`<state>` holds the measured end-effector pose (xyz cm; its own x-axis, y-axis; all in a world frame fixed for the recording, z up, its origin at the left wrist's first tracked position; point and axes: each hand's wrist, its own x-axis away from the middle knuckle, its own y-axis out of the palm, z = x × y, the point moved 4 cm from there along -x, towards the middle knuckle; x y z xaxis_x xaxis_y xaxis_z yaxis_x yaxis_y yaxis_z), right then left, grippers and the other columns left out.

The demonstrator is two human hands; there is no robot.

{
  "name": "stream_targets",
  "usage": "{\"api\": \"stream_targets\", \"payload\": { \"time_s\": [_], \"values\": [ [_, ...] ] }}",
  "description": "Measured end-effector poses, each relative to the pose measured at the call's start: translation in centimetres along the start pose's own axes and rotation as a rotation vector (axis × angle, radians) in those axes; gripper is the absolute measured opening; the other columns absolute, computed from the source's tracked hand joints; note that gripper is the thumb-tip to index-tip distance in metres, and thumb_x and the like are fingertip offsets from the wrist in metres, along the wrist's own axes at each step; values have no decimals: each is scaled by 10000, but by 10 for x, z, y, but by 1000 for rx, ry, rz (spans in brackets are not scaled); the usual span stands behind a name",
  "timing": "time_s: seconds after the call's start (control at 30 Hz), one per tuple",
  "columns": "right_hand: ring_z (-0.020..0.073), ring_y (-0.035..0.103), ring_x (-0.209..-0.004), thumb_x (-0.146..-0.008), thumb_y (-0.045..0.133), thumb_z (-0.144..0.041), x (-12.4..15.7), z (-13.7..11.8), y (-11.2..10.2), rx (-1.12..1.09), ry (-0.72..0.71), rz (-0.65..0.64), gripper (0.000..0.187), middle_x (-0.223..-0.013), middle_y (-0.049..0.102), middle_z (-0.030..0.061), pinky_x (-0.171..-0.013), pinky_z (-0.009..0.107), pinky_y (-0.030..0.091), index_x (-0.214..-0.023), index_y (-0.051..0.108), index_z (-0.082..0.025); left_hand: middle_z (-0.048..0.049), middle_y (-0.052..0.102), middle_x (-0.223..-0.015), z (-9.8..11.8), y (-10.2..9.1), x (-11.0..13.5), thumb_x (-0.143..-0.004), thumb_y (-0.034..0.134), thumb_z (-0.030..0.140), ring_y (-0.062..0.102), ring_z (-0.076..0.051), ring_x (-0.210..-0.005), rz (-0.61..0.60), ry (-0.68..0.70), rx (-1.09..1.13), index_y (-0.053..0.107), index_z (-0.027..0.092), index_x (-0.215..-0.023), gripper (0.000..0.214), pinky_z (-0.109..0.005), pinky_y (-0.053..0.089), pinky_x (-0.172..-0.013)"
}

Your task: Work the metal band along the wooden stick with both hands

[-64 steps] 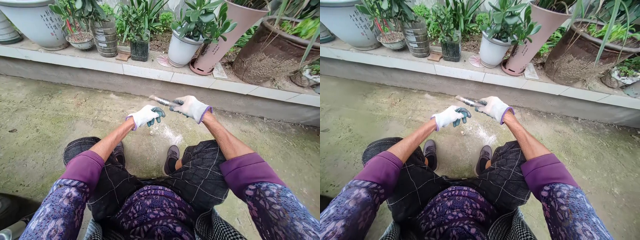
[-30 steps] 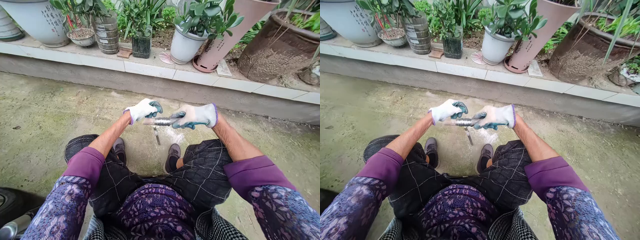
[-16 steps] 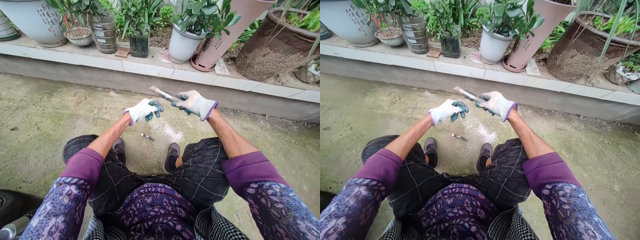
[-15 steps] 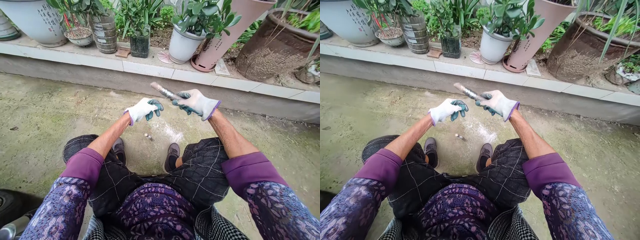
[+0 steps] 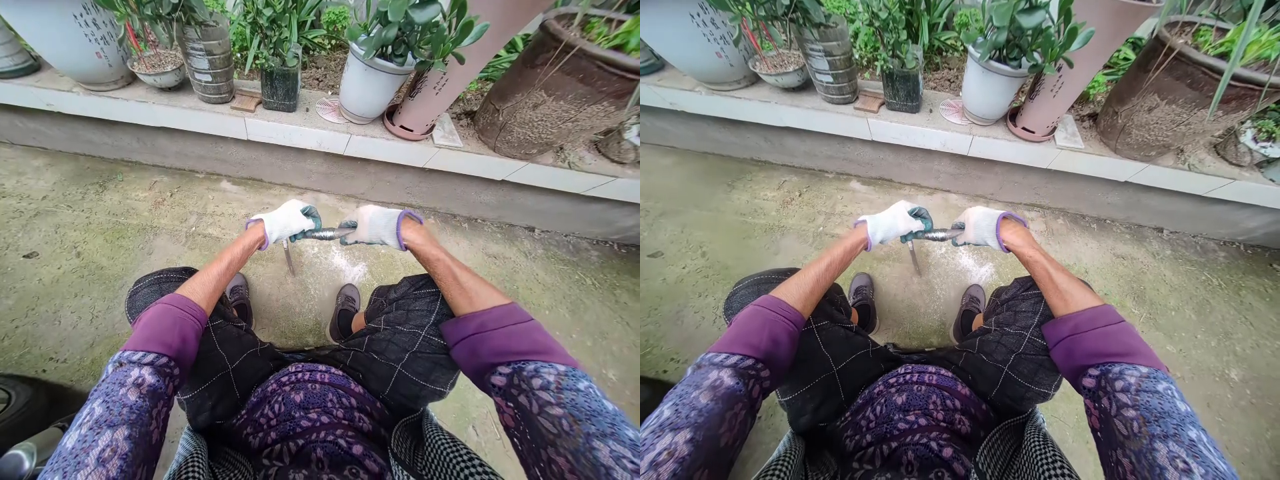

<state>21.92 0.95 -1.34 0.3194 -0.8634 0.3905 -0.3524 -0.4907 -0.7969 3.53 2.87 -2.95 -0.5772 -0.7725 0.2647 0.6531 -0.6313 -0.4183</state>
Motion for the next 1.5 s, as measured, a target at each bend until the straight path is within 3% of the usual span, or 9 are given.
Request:
{"api": "stream_targets", "payload": {
  "time_s": [0.2,0.4,0.5,0.67,0.83,1.03,1.23,1.37,1.5],
  "values": [
    [135,529,-554,-758,662,-391,-5,2,-19,225,102,214,255,-661,629,6,-489,252,361,-943,746,-237,-37,696,-704,4,5,4,-796,582,156,477,-60,-407,68,-26,74,683,133,-866,126,-188,377,-392],
    [74,424,-425,-780,711,-427,5,-12,-28,-522,81,333,306,-585,538,-18,-371,213,386,-892,641,-151,-56,732,-864,8,-12,-1,-800,571,125,525,-50,-450,99,3,175,708,137,-1029,266,-187,408,-423],
    [67,419,-421,-791,715,-372,2,-21,-28,-647,28,360,257,-587,528,-21,-347,201,384,-867,608,-151,-91,731,-982,16,-24,0,-808,616,139,599,-66,-546,206,27,306,676,132,-1127,325,-195,446,-478],
    [103,501,-492,-858,603,-284,-11,-39,-16,-489,4,377,196,-689,603,19,-446,232,457,-1008,625,-159,-102,724,-953,26,-27,-3,-865,632,240,667,-114,-743,299,61,504,644,119,-1108,272,-228,524,-644],
    [189,625,-770,-853,588,-310,-15,-60,-14,-259,-159,431,292,-921,693,74,-652,286,506,-1107,645,-178,-24,680,-741,25,-32,-9,-856,638,194,611,-94,-618,430,-27,617,625,131,-1012,168,-258,547,-693],
    [141,579,-703,-834,544,-254,-33,-41,-33,-628,-174,530,332,-904,667,46,-574,255,479,-1144,634,-175,-30,673,-713,34,-51,3,-889,622,251,656,-133,-609,188,-77,672,601,115,-1104,255,-321,576,-695],
    [119,537,-672,-664,607,-42,-66,-58,3,-766,-303,159,202,-675,546,-32,-618,244,477,-688,479,-196,-49,691,-734,28,-51,-3,-936,556,403,676,-151,-645,35,-62,742,611,114,-1178,381,-299,567,-654],
    [139,606,-715,-709,682,-128,-67,-71,22,-955,-369,-69,194,-718,612,-7,-607,247,537,-729,503,-201,-38,682,-727,26,-53,-1,-918,557,508,648,-143,-582,2,-74,747,615,142,-1186,458,-279,540,-579],
    [164,660,-666,-764,728,-336,-58,-60,17,-1088,-351,-203,220,-792,690,62,-512,253,555,-824,604,-164,-50,703,-796,26,-67,9,-934,539,468,554,-81,-472,71,-68,733,626,140,-1189,424,-213,457,-467]
  ]
}}
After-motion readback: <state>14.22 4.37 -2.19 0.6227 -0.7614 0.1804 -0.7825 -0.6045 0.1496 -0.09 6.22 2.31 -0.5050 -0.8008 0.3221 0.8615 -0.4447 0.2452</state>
